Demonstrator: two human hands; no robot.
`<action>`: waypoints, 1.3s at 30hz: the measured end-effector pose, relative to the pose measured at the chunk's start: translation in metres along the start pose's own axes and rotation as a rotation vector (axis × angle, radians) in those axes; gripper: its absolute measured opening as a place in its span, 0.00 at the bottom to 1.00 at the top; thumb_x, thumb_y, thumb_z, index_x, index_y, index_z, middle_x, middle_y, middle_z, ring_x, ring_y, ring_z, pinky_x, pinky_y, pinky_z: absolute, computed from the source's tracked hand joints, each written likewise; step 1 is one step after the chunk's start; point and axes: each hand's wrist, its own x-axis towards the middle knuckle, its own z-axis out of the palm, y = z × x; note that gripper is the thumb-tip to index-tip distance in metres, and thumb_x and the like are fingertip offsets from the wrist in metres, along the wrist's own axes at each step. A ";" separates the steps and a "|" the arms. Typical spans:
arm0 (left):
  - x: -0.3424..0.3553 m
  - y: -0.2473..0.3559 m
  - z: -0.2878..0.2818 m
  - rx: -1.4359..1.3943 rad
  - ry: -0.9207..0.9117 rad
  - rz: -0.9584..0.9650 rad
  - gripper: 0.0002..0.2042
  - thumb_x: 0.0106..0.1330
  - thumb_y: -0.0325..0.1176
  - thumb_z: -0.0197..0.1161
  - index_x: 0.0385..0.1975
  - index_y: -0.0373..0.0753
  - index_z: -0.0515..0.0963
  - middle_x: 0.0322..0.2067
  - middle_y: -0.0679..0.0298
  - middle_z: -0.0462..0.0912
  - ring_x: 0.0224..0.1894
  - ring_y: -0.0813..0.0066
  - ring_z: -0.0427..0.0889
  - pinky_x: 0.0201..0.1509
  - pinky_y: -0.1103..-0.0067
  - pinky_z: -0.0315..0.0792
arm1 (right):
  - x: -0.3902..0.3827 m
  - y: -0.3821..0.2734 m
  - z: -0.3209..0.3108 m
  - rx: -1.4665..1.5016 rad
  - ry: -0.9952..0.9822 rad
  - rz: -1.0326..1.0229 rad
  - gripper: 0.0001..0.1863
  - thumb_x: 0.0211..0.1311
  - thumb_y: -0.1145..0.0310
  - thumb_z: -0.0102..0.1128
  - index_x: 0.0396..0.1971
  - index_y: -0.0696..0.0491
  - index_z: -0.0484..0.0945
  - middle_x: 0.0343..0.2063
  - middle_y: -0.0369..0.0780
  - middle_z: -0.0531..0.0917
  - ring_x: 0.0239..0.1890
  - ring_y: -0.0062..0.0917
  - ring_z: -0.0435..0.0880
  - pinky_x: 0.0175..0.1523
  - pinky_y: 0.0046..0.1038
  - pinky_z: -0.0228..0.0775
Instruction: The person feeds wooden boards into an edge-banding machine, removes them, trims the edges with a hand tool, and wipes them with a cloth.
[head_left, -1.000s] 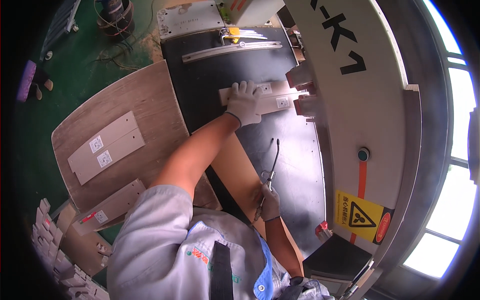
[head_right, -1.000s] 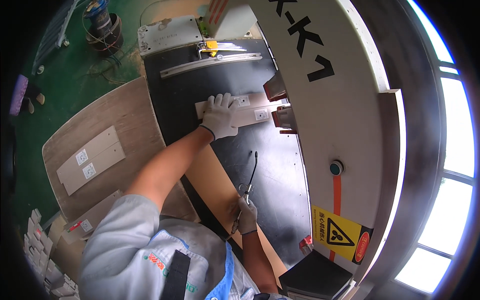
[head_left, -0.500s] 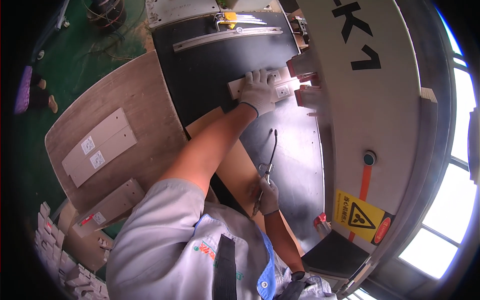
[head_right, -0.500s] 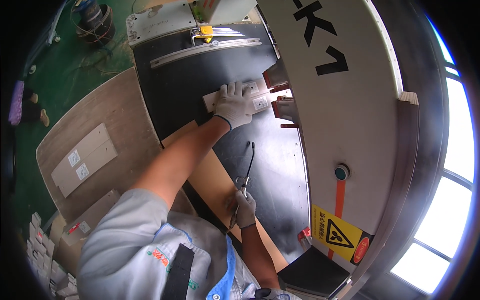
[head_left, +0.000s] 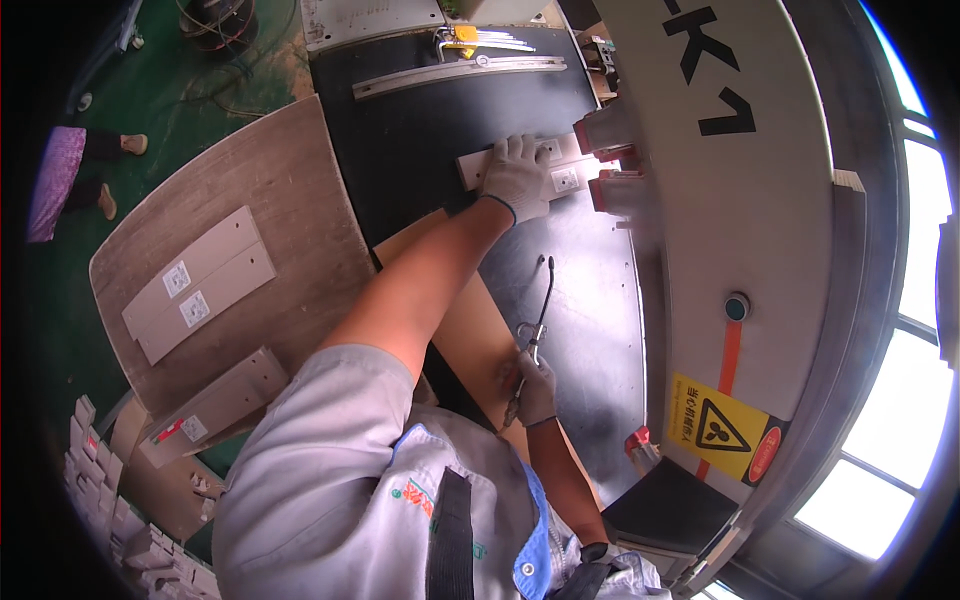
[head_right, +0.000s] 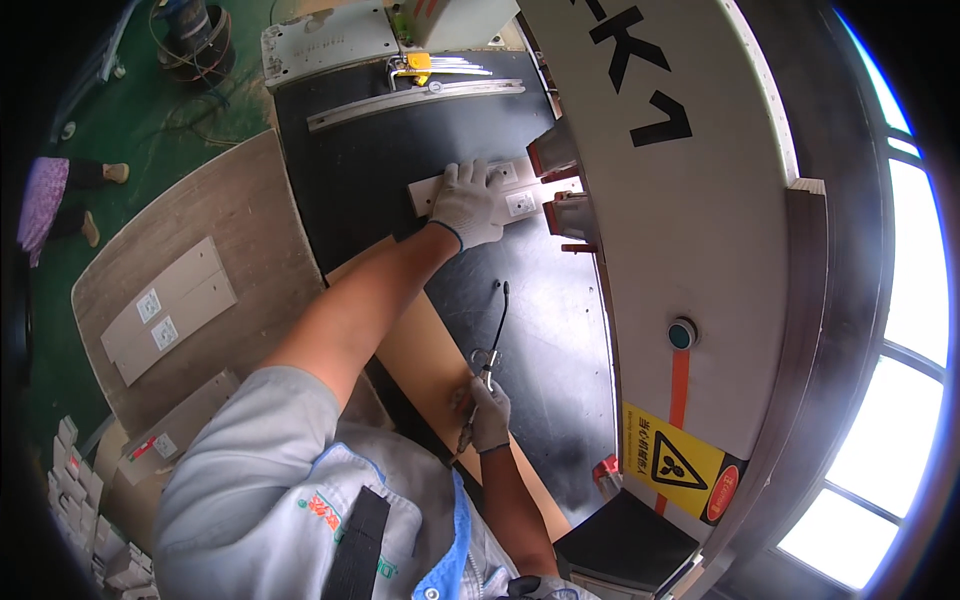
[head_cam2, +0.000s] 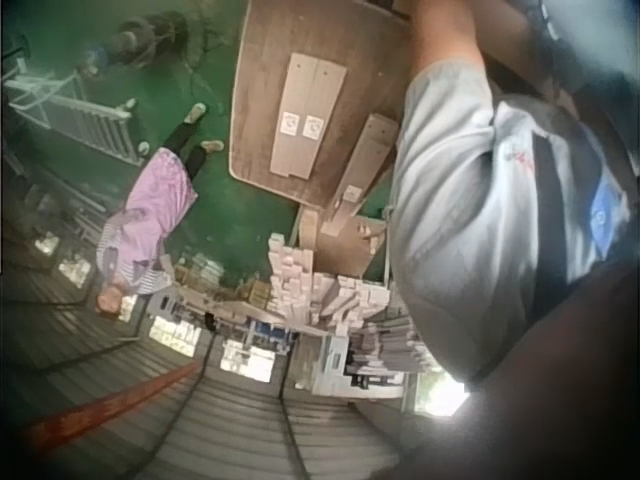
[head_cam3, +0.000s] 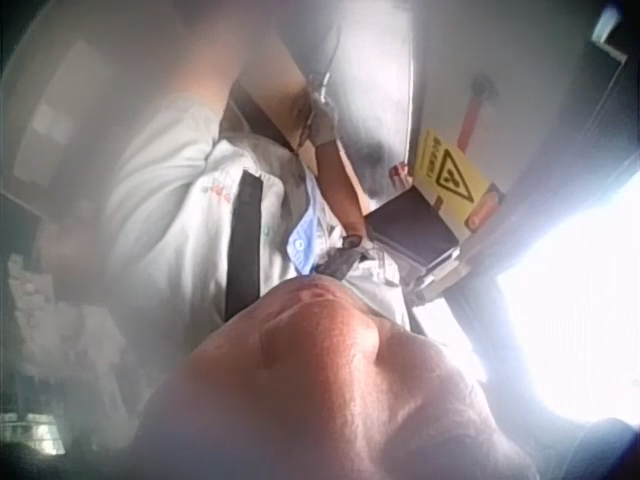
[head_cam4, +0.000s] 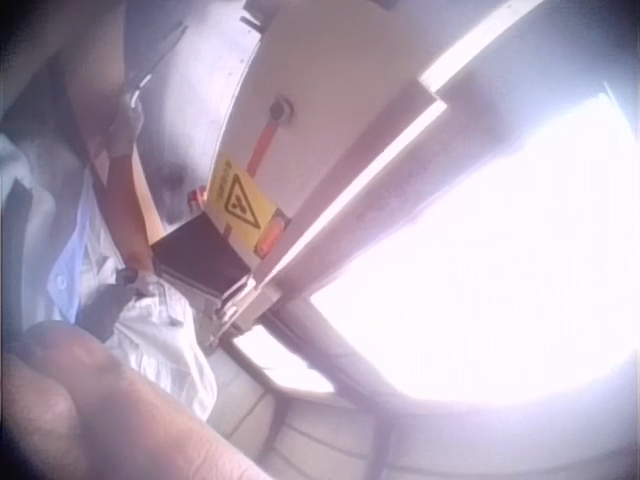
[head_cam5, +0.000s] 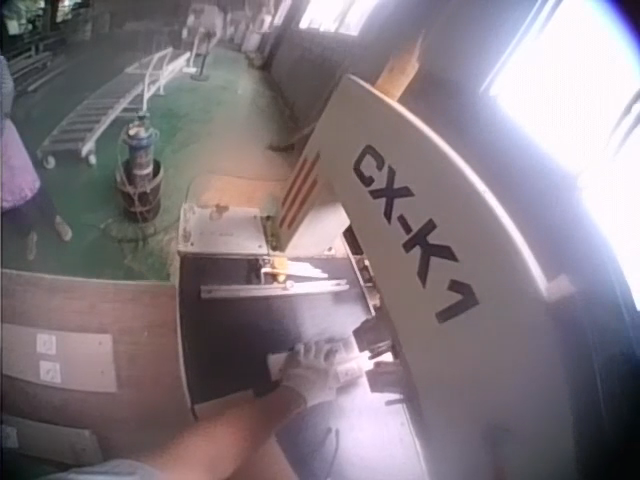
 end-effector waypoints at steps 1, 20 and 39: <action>0.003 -0.001 -0.001 0.002 0.015 0.005 0.41 0.52 0.51 0.78 0.68 0.38 0.78 0.61 0.49 0.76 0.67 0.51 0.73 0.74 0.58 0.60 | 0.000 -0.001 0.001 -0.023 0.000 -0.017 0.17 0.83 0.57 0.58 0.45 0.58 0.80 0.31 0.42 0.88 0.29 0.29 0.88 0.36 0.30 0.80; -0.054 0.161 -0.230 -1.310 -0.027 0.302 0.15 0.69 0.32 0.77 0.50 0.31 0.86 0.42 0.58 0.93 0.45 0.74 0.90 0.51 0.76 0.83 | -0.025 -0.007 0.005 0.045 0.074 -0.111 0.18 0.82 0.55 0.62 0.37 0.55 0.81 0.26 0.40 0.87 0.19 0.24 0.81 0.23 0.29 0.70; -0.280 0.009 -0.258 -0.745 -0.625 0.271 0.26 0.70 0.45 0.73 0.60 0.30 0.85 0.52 0.47 0.92 0.56 0.55 0.92 0.65 0.67 0.82 | -0.013 0.015 0.002 0.070 0.060 -0.232 0.18 0.82 0.54 0.59 0.34 0.52 0.81 0.24 0.38 0.84 0.22 0.24 0.83 0.26 0.30 0.72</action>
